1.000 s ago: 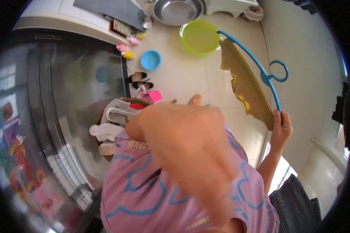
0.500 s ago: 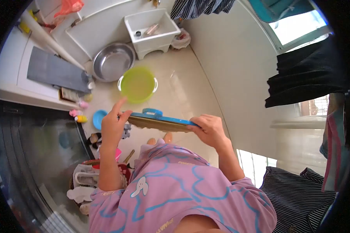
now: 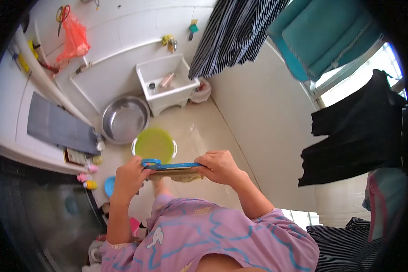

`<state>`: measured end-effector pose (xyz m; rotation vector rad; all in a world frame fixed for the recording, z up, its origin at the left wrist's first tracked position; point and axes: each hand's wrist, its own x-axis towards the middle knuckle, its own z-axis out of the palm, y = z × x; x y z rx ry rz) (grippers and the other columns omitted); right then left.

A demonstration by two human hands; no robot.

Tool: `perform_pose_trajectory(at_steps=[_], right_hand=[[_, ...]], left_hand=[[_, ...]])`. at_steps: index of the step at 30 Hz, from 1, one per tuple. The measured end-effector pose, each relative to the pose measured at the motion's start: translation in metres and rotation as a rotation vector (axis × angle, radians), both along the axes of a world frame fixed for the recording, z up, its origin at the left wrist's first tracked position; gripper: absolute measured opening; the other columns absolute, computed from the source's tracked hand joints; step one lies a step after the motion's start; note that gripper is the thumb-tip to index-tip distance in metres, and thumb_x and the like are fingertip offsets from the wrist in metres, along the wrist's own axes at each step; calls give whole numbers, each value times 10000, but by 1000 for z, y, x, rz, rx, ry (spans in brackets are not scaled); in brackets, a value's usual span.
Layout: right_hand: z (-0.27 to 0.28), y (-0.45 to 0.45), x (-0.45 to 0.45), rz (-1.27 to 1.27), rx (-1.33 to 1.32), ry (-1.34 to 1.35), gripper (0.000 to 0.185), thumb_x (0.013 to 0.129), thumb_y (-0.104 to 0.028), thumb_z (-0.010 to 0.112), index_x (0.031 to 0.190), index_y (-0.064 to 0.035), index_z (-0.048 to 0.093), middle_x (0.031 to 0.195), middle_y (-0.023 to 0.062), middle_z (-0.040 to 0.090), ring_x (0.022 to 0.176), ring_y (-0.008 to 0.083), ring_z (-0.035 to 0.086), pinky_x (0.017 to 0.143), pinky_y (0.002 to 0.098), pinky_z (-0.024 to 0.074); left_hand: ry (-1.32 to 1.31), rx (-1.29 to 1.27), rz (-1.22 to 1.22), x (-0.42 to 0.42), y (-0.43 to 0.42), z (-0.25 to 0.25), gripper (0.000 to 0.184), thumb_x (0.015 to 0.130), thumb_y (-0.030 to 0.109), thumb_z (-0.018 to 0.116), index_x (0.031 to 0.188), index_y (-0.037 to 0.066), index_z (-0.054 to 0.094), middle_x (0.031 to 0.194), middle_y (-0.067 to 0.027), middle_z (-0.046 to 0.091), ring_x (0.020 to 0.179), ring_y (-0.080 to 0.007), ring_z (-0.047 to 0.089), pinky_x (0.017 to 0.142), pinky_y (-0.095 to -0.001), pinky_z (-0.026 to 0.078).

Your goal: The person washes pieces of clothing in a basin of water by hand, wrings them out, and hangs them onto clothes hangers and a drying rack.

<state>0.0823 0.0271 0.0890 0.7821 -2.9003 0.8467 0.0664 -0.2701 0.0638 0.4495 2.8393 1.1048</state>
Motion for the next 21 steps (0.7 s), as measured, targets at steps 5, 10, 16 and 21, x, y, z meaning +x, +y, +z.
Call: perform_pose_trajectory(at_steps=[5, 10, 16, 21], right_hand=[[40, -30, -88, -28, 30, -224, 409, 934, -349, 562, 1255, -97, 531, 1154, 161, 594, 1062, 304, 575, 894, 387, 458], [45, -15, -225, -84, -752, -230, 590, 1011, -427, 366, 1481, -80, 286, 1566, 87, 222, 1399, 234, 304, 1097, 397, 321], [93, 18, -350, -274, -870, -149, 741, 987, -592, 246, 1519, -83, 160, 1591, 91, 128, 1398, 288, 284, 1076, 396, 349], [88, 98, -431, -437, -1245, -36, 749, 939, -552, 468, 1495, -141, 181, 1545, 139, 171, 1397, 319, 223, 1075, 521, 291]], left_hand=[[251, -35, -63, -66, -38, 4, 143, 780, 108, 713, 864, 51, 612, 699, -99, 630, 593, -212, 642, 542, -336, 486], [-27, 66, 60, -113, -76, 5, 158, 757, 150, 738, 878, 83, 661, 792, -80, 609, 632, -249, 615, 584, -371, 470], [20, 5, 166, -140, -108, 0, 156, 769, 162, 731, 884, 78, 668, 806, -65, 603, 624, -244, 605, 578, -352, 457], [-85, -108, 416, -157, -119, -9, 233, 795, 233, 737, 860, 42, 618, 681, -103, 566, 617, -250, 590, 571, -357, 442]])
